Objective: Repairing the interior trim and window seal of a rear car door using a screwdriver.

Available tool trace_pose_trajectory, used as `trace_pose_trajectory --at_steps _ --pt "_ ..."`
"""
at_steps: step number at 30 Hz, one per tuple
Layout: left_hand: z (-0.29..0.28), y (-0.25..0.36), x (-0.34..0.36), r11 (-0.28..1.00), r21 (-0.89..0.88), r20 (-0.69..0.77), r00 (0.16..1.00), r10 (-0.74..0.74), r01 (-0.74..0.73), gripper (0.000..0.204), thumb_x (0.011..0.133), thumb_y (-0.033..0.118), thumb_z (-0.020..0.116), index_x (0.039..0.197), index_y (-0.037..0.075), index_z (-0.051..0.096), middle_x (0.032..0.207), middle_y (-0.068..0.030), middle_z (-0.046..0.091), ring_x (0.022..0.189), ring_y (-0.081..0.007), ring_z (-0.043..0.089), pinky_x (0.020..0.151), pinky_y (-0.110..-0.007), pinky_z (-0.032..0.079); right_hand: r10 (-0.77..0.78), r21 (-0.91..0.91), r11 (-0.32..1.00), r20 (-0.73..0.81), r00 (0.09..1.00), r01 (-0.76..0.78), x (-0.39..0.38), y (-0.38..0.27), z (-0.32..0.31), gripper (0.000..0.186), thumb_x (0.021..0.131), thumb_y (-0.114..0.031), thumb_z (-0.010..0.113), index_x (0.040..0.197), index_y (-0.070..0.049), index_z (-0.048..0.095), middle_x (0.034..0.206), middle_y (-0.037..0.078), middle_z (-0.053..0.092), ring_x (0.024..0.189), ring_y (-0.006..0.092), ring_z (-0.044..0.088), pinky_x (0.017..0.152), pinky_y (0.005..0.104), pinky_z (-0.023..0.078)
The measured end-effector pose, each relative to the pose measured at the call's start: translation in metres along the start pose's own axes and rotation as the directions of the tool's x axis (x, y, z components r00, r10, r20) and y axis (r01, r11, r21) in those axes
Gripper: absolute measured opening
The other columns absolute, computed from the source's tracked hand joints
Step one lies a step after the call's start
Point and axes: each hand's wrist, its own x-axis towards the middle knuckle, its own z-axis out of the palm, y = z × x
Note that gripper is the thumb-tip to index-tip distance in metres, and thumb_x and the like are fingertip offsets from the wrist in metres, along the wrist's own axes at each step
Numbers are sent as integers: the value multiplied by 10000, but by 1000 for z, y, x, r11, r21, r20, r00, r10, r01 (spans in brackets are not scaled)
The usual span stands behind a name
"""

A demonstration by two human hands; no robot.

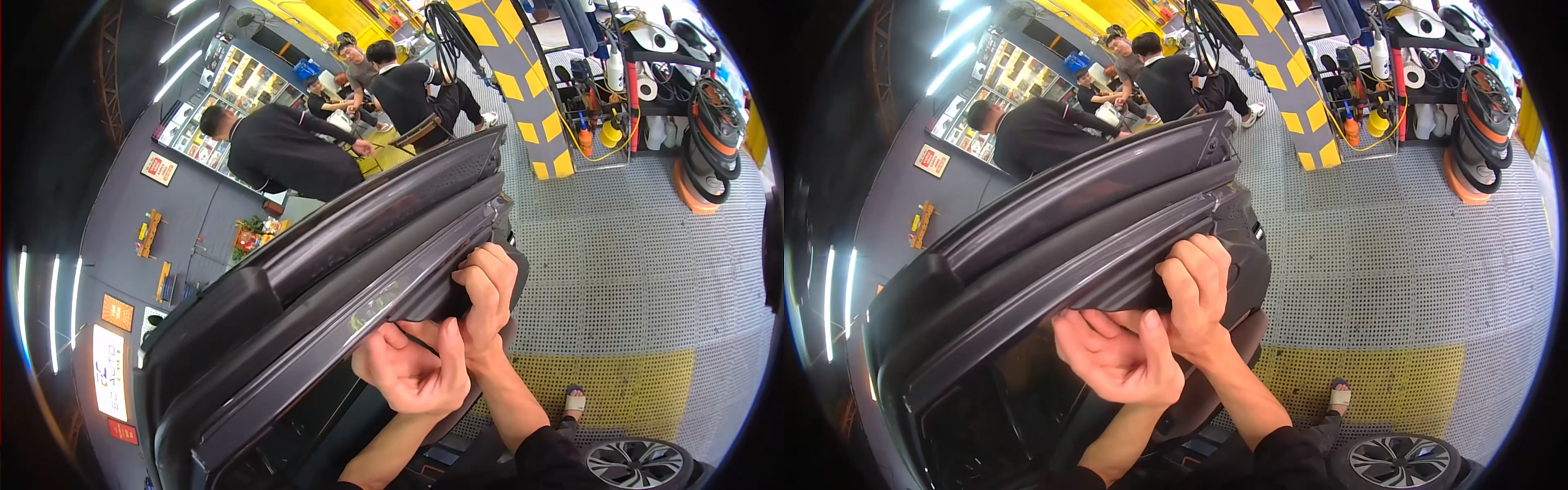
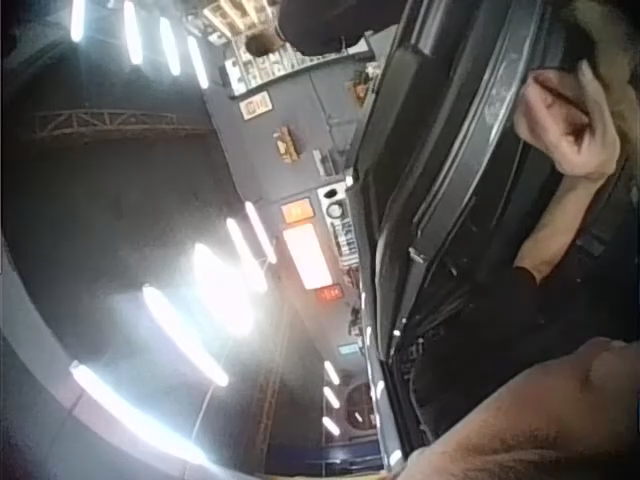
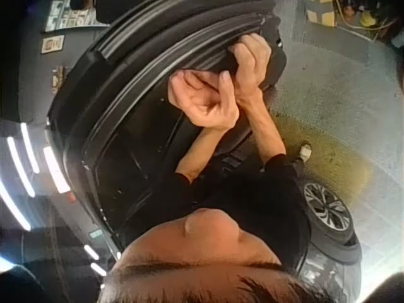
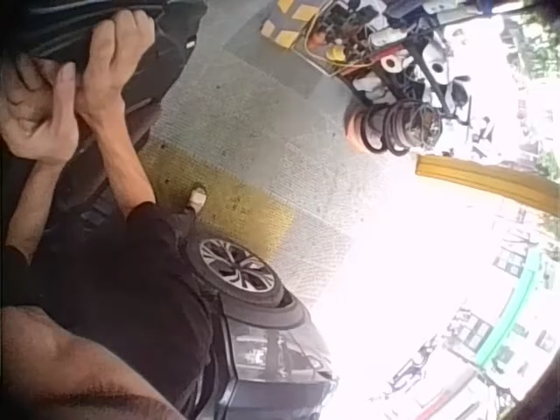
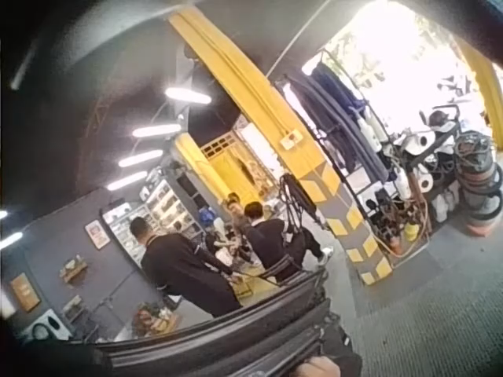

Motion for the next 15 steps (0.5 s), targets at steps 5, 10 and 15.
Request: trace_pose_trajectory --at_steps 5,10,15 --pt "1 4 3 999 -47 7 1000 3 -3 850 867 -63 704 1549 -121 201 1552 -275 283 1477 -397 319 1216 -479 321 -59 47 997 -45 997 61 2 7 5 593 674 -350 857 1054 13 584 1041 183 587 965 371 575 858 485 479" --pt "-5 1 3 998 -63 30 999 10 -8 857 860 -43 718 1549 -120 215 1542 -269 293 1467 -390 335 1204 -473 324 40 60 997 0 999 -40 7 -3 0 597 672 -357 866 1044 9 576 1053 186 580 974 369 571 852 478 476" --pt "-21 6 2 1000 21 115 993 -24 22 829 859 -32 710 1529 -149 236 1520 -292 313 1444 -406 371 1193 -477 351 155 27 987 48 987 -156 6 -17 -8 641 709 -375 875 1125 27 599 1143 197 577 1091 389 566 926 485 485"
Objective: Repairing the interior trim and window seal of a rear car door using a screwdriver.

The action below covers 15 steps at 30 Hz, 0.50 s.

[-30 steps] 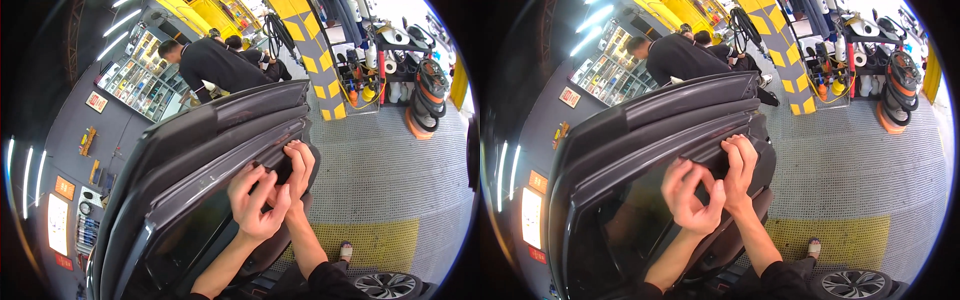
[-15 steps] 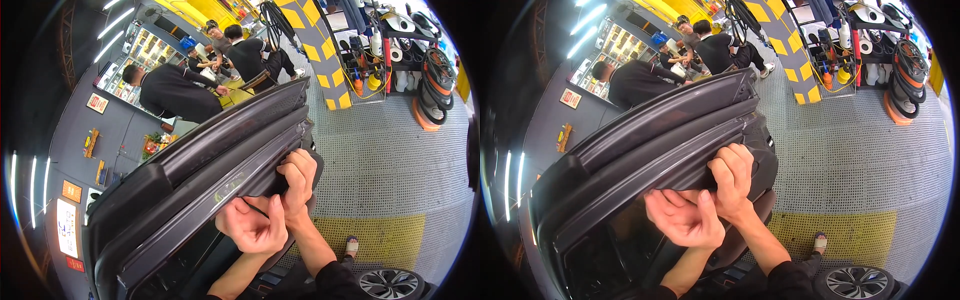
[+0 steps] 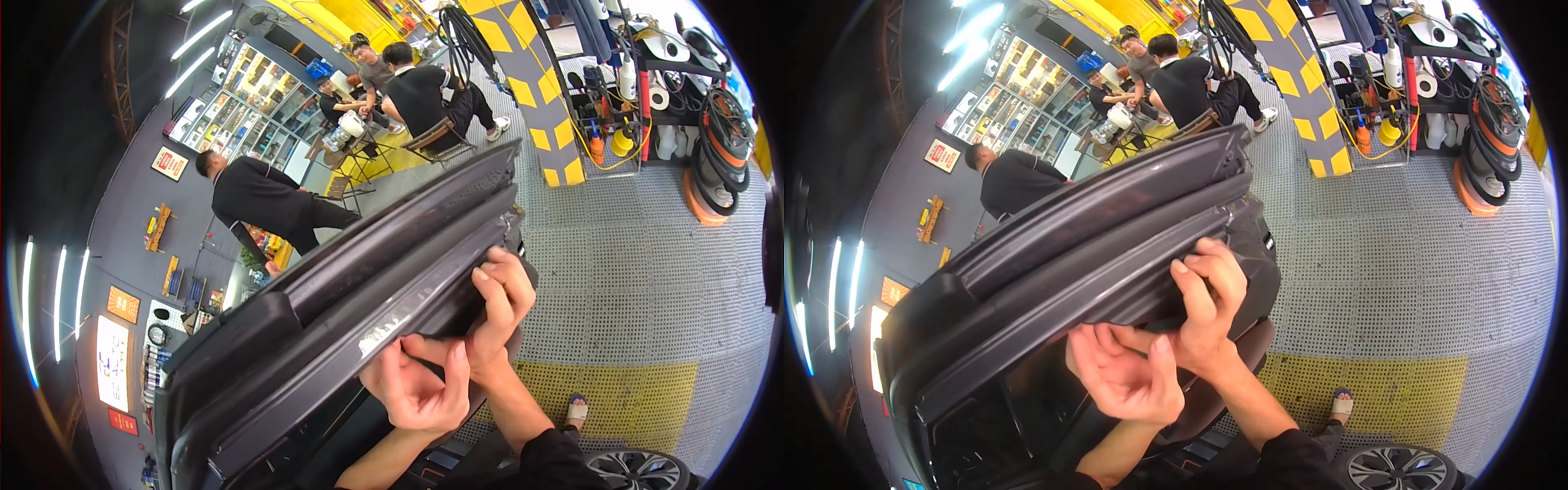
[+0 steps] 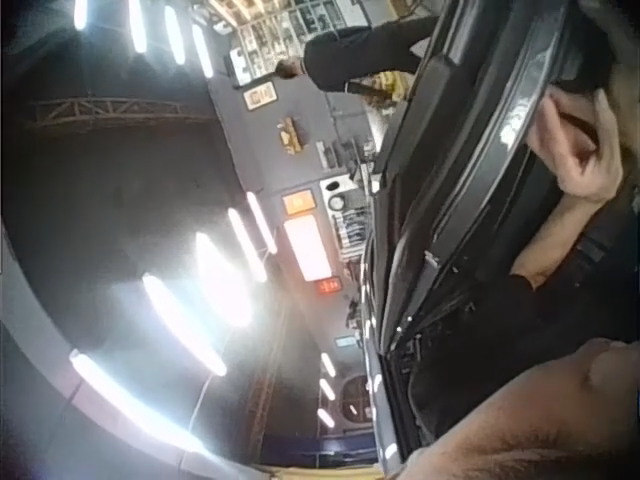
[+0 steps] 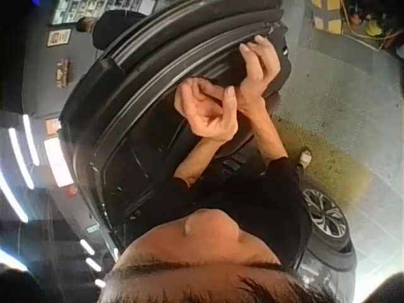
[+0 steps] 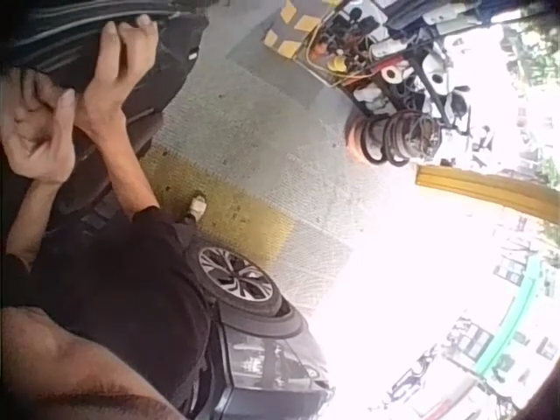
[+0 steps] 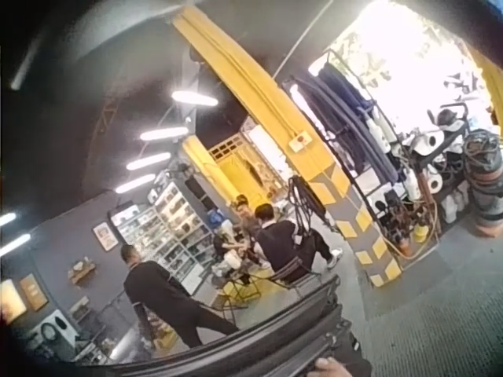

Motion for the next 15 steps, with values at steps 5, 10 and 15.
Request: trace_pose_trajectory --at_steps 5,10,15 --pt "-5 18 -1 995 15 5 995 -98 98 750 832 11 779 1429 -189 371 1380 -315 442 1260 -413 522 1025 -474 484 39 2 999 17 999 -39 -5 -12 1 698 752 -391 879 1233 51 630 1236 206 577 1219 415 562 1020 497 497" --pt "-11 17 5 979 -96 95 980 -174 182 777 886 -40 645 1518 -200 223 1507 -368 345 1405 -451 434 1165 -501 396 -23 -17 1000 -5 1000 22 2 -6 4 688 749 -467 866 1173 27 642 1174 177 582 1104 386 589 929 479 527" --pt "-26 11 11 980 -130 187 974 -125 151 736 885 -57 625 1501 -208 253 1497 -368 360 1395 -440 447 1161 -473 397 -149 -12 989 0 989 149 9 7 4 650 768 -582 803 1056 -30 616 1059 139 543 946 335 542 800 459 493"
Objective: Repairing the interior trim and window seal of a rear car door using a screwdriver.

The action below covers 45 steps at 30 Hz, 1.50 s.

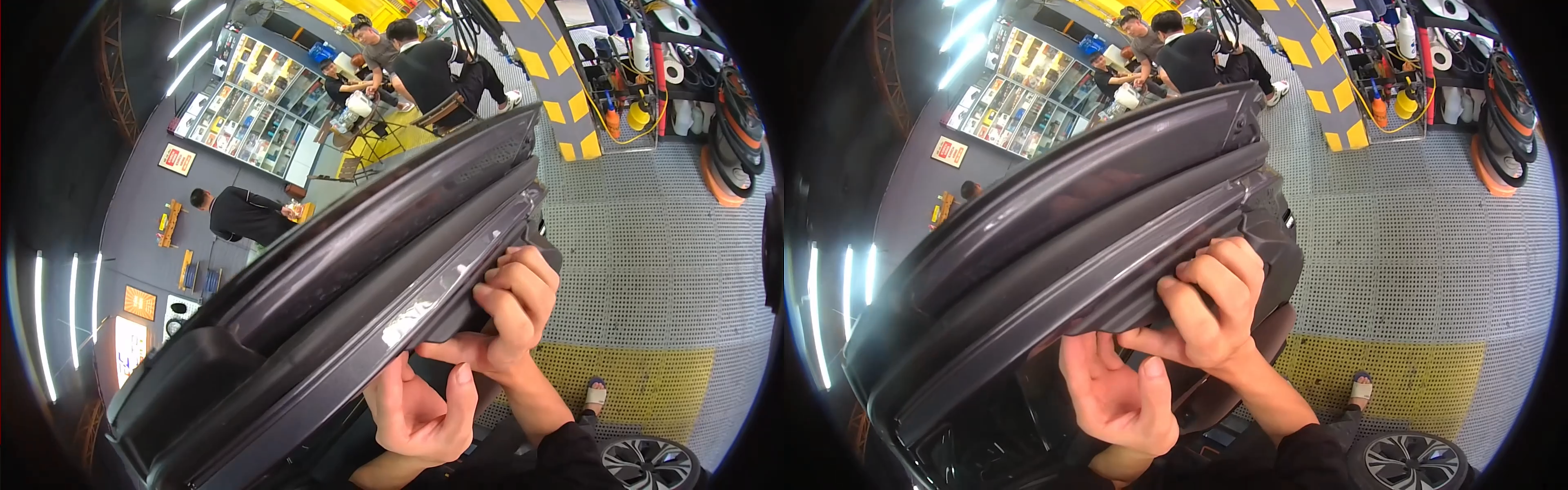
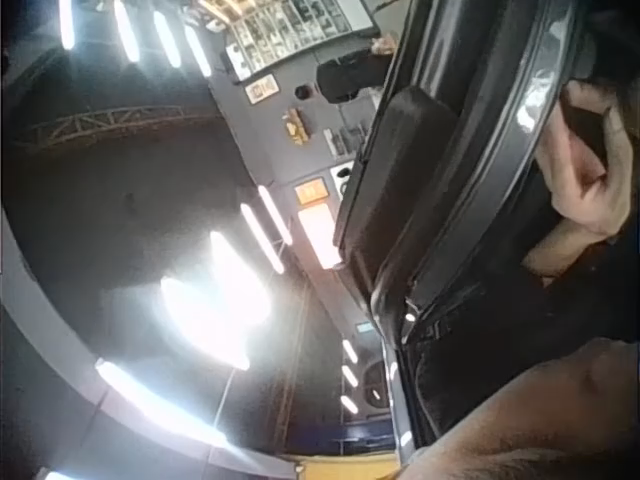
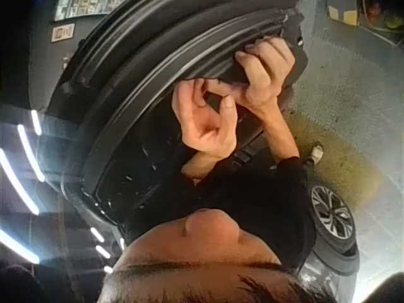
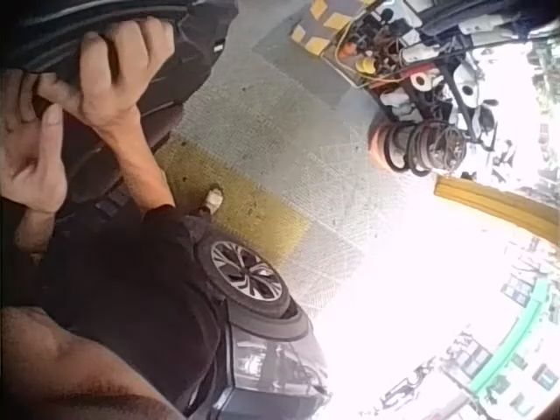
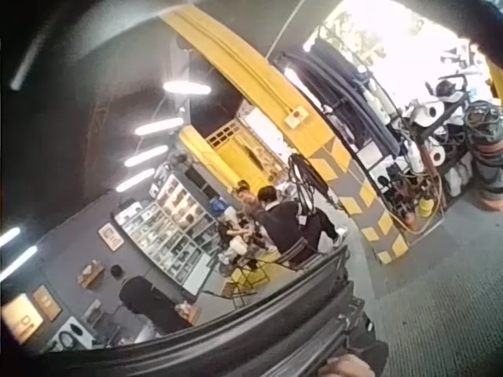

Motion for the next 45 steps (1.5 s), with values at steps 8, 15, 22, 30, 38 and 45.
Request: trace_pose_trajectory --at_steps 8,15,22,30,38,45 --pt "-8 9 -1 993 113 54 998 -38 32 692 892 -40 651 1491 -173 331 1487 -270 407 1359 -348 478 1121 -421 423 13 4 1000 -11 1000 -13 -6 1 3 625 756 -542 828 1043 -48 574 1026 125 563 927 319 545 840 469 457" --pt "6 6 -1 989 146 -59 998 -4 13 734 824 0 781 1435 -154 406 1400 -251 443 1251 -322 509 984 -385 478 -12 26 1000 -9 1000 13 -4 1 0 585 697 -421 884 1023 -23 604 1063 139 576 950 334 566 822 470 475" --pt "29 -17 -10 982 185 -288 952 100 -48 716 732 57 915 1319 -132 550 1221 -226 543 1068 -303 574 796 -365 526 1 79 997 -1 1000 -1 -3 1 -1 578 664 -370 891 1032 -30 603 1063 146 585 946 329 569 808 454 471" --pt "32 -23 -15 992 121 -306 949 79 -44 757 735 60 915 1357 -112 520 1241 -207 490 1095 -302 539 854 -386 493 -9 82 997 13 1000 8 -1 3 -3 550 667 -323 883 1026 -22 594 1039 149 595 916 324 574 799 449 468" --pt "25 -19 -15 993 105 -173 983 63 -45 741 876 32 726 1498 -119 353 1436 -248 410 1279 -307 496 1065 -403 404 23 97 995 35 999 -27 0 1 -5 505 688 -311 857 1020 -26 605 1042 141 599 929 321 582 820 455 464" --pt "29 -8 -12 995 96 -210 978 -5 26 690 887 28 693 1484 -96 371 1421 -239 425 1278 -306 504 1047 -387 431 98 128 987 -9 995 -96 -2 -4 -4 601 707 -415 868 1080 -25 603 1061 136 596 951 324 591 865 471 479"
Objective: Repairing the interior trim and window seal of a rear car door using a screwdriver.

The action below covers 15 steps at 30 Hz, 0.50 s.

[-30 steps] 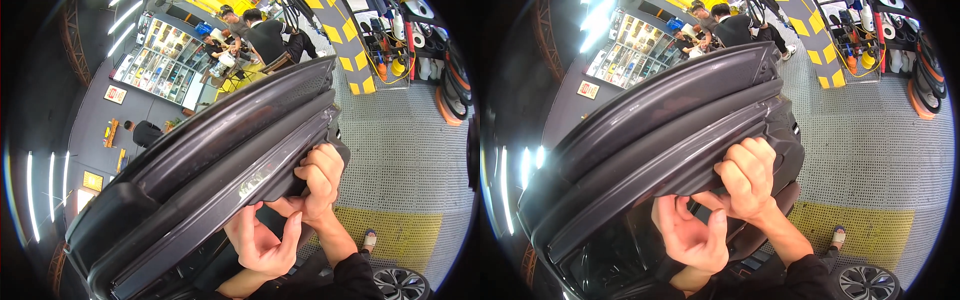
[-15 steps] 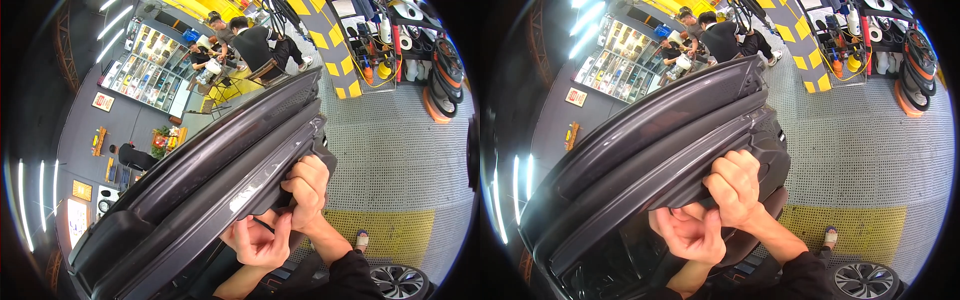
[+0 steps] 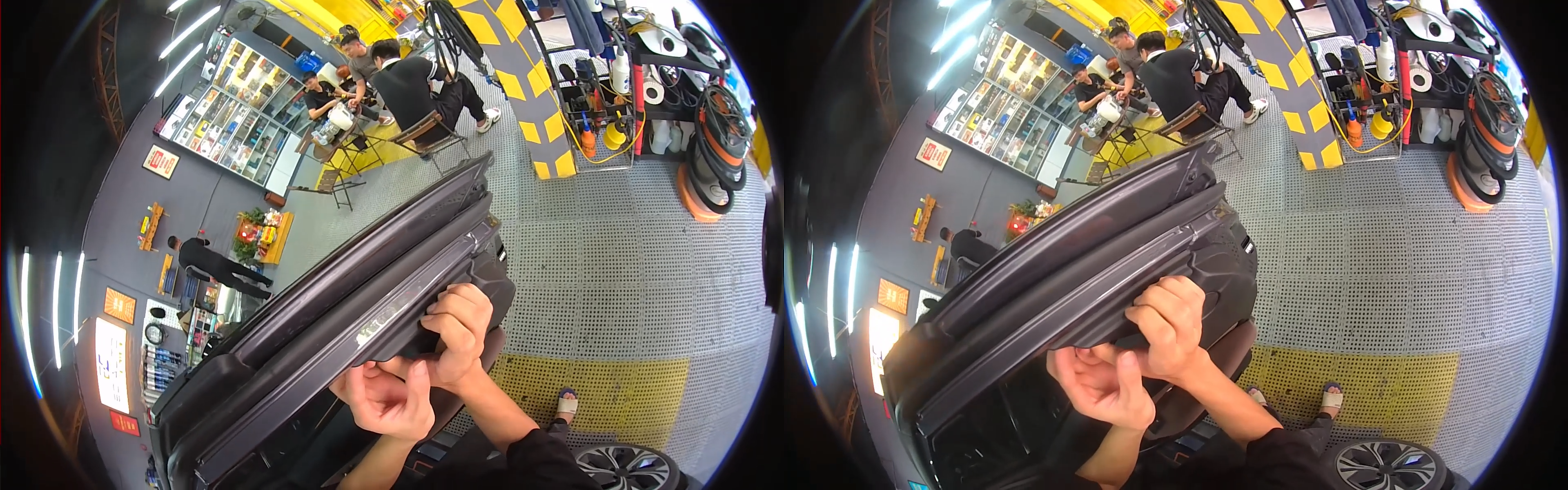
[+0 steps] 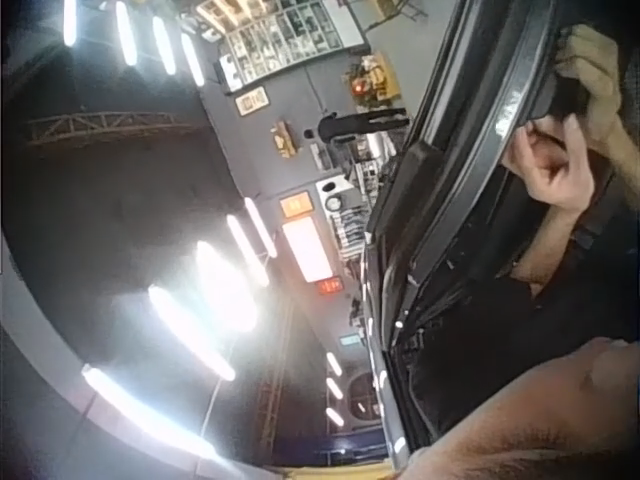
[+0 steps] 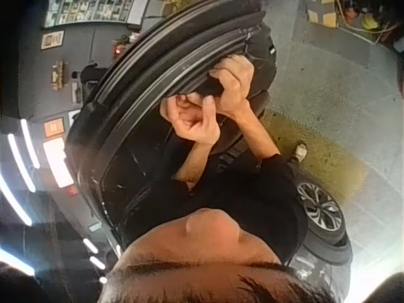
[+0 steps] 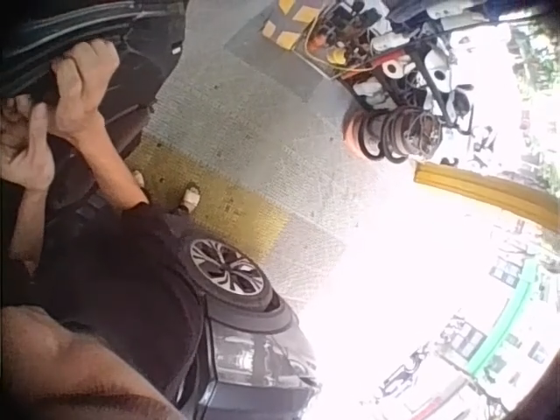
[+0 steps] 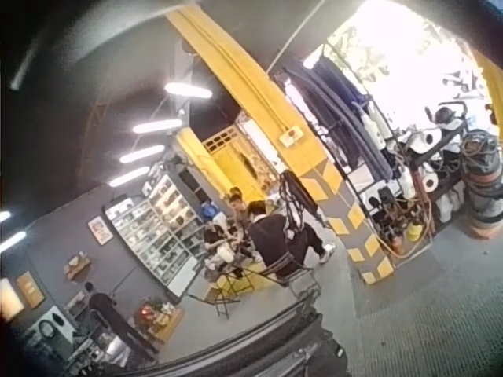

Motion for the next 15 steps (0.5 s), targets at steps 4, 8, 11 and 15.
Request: trace_pose_trajectory --at_steps 4,8,11,15 --pt "3 4 0 999 53 -13 1000 6 -5 681 881 17 700 1471 -84 376 1414 -241 417 1284 -332 503 1053 -423 455 -6 -47 999 32 999 8 -5 7 -5 674 738 -484 856 1145 -3 613 1091 149 578 993 329 587 983 524 495" --pt "11 13 -1 996 -1 -68 994 -88 88 679 869 -8 731 1453 -74 392 1407 -226 427 1289 -315 509 1052 -417 468 -6 -52 999 98 995 12 -2 7 -11 713 729 -491 862 1183 0 614 1109 156 557 1037 339 564 1020 545 472" --pt "26 24 -5 967 -126 -148 960 -239 221 672 854 -74 730 1441 -66 404 1419 -189 439 1285 -280 515 1070 -383 451 -55 -43 997 215 975 66 10 10 -24 649 724 -409 880 1163 0 632 1124 168 581 1073 353 579 993 509 502" --pt "48 34 -16 943 -135 -251 910 -330 305 690 835 -75 775 1433 -61 431 1428 -173 422 1324 -277 472 1103 -385 423 -200 -24 974 360 911 223 25 25 -39 633 680 -315 921 1152 -1 638 1106 155 599 1028 353 606 903 466 524"
